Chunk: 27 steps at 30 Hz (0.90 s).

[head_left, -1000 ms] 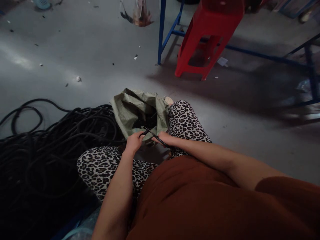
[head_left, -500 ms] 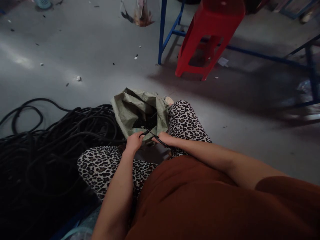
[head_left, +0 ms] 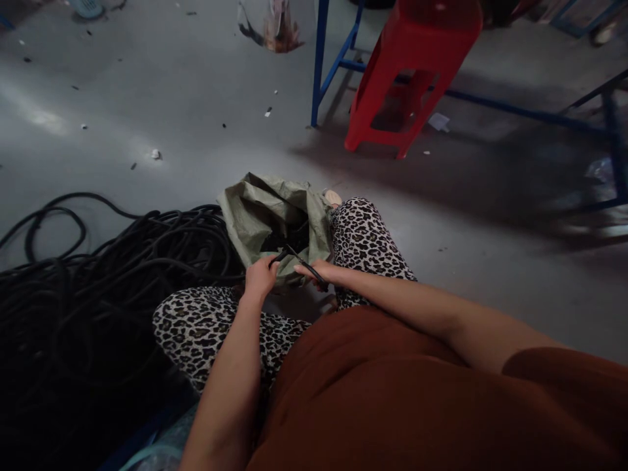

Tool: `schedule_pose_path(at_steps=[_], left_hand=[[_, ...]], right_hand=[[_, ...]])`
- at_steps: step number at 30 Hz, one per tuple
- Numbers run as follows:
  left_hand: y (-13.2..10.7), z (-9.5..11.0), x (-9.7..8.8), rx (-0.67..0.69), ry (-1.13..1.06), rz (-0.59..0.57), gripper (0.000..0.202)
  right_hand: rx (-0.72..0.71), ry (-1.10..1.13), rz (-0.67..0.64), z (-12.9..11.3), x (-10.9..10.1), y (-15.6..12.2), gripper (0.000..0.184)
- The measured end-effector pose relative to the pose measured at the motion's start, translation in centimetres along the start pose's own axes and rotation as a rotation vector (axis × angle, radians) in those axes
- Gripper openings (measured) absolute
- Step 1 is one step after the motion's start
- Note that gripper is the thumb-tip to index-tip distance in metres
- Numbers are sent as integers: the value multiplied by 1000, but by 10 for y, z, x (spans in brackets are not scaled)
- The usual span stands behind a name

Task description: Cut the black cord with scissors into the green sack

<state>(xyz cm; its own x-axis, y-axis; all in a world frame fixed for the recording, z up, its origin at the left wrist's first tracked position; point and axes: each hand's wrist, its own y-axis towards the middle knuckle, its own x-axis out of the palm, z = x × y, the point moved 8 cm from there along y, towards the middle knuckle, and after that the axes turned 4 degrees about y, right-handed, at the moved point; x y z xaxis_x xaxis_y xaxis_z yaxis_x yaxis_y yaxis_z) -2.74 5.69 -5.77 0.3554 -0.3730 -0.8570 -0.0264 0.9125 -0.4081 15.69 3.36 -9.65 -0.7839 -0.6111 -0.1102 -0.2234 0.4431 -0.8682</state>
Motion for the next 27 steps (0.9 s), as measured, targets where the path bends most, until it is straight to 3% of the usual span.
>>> schedule_pose_path(at_steps=[9, 27], left_hand=[[2, -2, 0, 41, -85, 82, 33], [1, 6, 14, 115, -91, 9, 33]], right_hand=[[3, 68, -74, -1, 10, -5, 62], [-72, -38, -94, 1, 11, 5, 64]])
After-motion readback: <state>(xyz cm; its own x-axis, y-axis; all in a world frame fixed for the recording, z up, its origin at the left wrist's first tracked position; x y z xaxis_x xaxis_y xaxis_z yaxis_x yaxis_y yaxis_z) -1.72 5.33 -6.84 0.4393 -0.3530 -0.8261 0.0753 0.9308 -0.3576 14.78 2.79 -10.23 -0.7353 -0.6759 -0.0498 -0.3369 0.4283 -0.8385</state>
